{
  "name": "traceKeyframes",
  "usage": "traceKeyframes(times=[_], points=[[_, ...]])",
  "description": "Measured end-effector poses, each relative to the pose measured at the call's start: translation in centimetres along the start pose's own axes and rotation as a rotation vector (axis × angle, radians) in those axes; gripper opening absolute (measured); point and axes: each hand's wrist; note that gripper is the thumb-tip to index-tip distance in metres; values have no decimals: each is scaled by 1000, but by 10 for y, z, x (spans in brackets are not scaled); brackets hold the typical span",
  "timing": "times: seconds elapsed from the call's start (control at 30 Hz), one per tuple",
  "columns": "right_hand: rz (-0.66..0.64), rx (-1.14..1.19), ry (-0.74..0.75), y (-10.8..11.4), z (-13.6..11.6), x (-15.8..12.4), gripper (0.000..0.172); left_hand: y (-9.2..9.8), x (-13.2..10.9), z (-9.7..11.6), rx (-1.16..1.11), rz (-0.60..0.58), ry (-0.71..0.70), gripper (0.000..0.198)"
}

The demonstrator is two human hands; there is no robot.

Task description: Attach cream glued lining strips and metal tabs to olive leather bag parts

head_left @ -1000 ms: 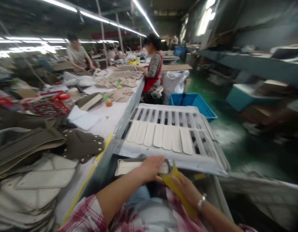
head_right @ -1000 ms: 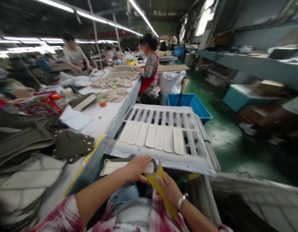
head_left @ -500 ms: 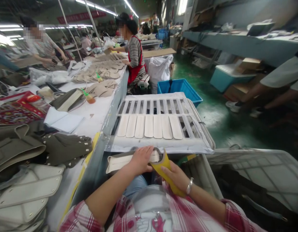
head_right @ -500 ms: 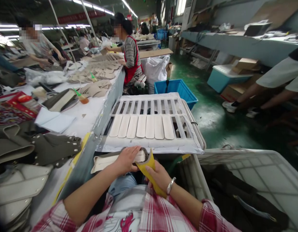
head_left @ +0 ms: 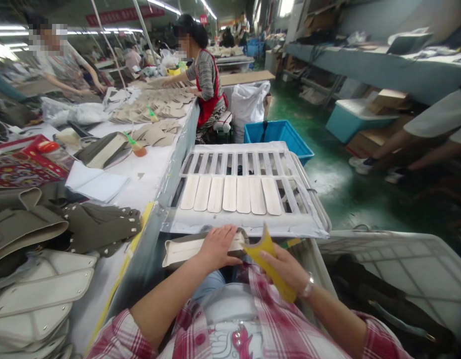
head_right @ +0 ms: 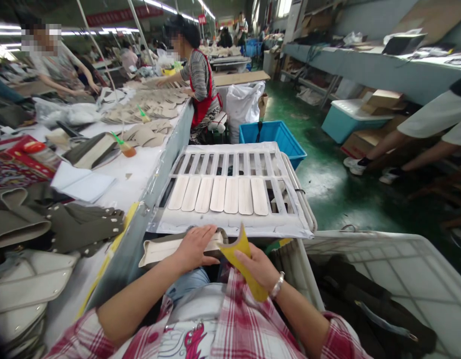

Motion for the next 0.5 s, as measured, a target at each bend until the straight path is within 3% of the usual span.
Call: traceKeyframes(times=[0.1,0.2,0.37,0.5], points=[[175,295,186,5,-17,5,28,-2,-4,2,49,28,-18,86],[302,512,313,-12,-34,29,30,-2,-6,4,68,51,-30,83],[430,444,371,-45,-40,66,36,0,-7,-1,14,67,-57,84],[451,304,293,-49,-33,79,38,-2,-4,-5,-30,67,-65,86]])
Point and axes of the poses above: each hand's wrist, its own x-axis towards the middle knuckle, its own y-axis out of the back of the hand, z = x × y, and after that the axes turned 10 degrees about -x, right-handed
